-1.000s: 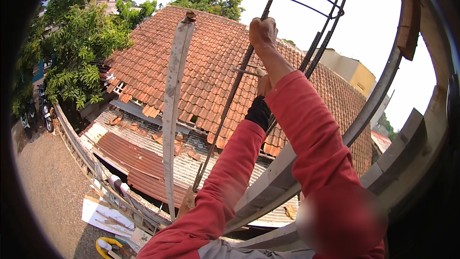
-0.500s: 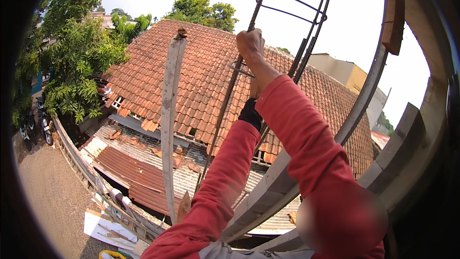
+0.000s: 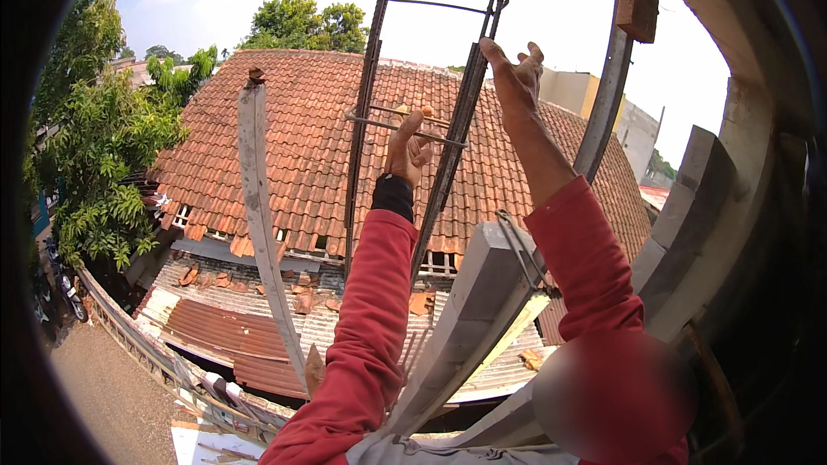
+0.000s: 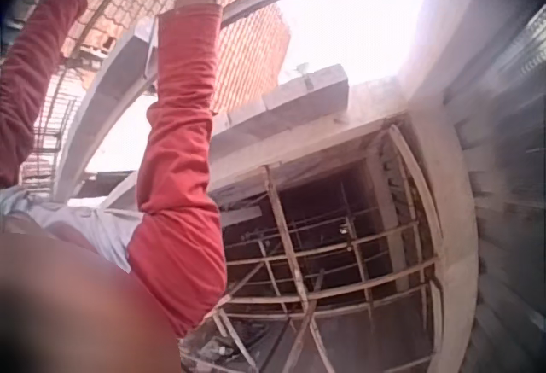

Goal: The person uses a rebar tying tool to twist wire ties around intersections of vertical and horizontal steel bars, securing a rebar cage. The person repeatedly positions the tool, twists the wire, and moves to the next intersection along the cage.

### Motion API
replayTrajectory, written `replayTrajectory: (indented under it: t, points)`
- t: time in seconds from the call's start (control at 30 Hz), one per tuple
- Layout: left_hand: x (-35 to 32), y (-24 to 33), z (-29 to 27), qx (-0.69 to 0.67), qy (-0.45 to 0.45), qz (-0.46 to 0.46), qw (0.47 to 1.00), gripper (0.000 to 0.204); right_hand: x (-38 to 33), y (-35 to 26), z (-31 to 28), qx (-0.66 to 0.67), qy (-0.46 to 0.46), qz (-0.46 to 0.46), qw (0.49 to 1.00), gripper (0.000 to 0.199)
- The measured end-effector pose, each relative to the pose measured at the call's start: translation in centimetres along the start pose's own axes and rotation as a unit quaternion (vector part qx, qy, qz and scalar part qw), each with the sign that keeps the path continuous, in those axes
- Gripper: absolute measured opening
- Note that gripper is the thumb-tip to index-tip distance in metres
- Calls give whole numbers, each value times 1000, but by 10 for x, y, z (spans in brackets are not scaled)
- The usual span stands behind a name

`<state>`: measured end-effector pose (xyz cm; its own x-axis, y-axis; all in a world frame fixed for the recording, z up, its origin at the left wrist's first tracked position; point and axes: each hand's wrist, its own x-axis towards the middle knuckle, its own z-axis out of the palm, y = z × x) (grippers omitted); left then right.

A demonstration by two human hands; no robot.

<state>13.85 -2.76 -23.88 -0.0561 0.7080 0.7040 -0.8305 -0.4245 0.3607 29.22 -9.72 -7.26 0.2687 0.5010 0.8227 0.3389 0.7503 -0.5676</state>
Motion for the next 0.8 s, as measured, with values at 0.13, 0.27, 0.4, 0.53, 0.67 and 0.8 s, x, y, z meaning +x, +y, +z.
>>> replayTrajectory:
  t: [0.13, 0.27, 0.4, 0.53, 0.67, 0.8]
  points:
    - [-1, 2, 0, 23, -13, 1, 1000, 68, -5, 31, 1, 142, -180, 116, 966, 154]
    - [-8, 9, -8, 72, -54, -16, 996, 86, -14, 21, 22, 126, -226, 103, 960, 132]
    - [-10, 9, -16, 115, -44, -10, 992, 90, -23, 13, 35, 109, -92, 88, 986, 65]
    - [-4, 2, -14, 124, -38, -2, 992, 80, -16, 23, 38, 6, -98, 103, 990, 47]
    - [6, -2, -7, 125, -7, 39, 991, 73, -3, 34, 49, -20, -65, 82, 994, 44]
    - [10, 2, -9, 146, -16, 29, 989, 72, 3, 45, 52, -28, -71, 79, 994, 41]
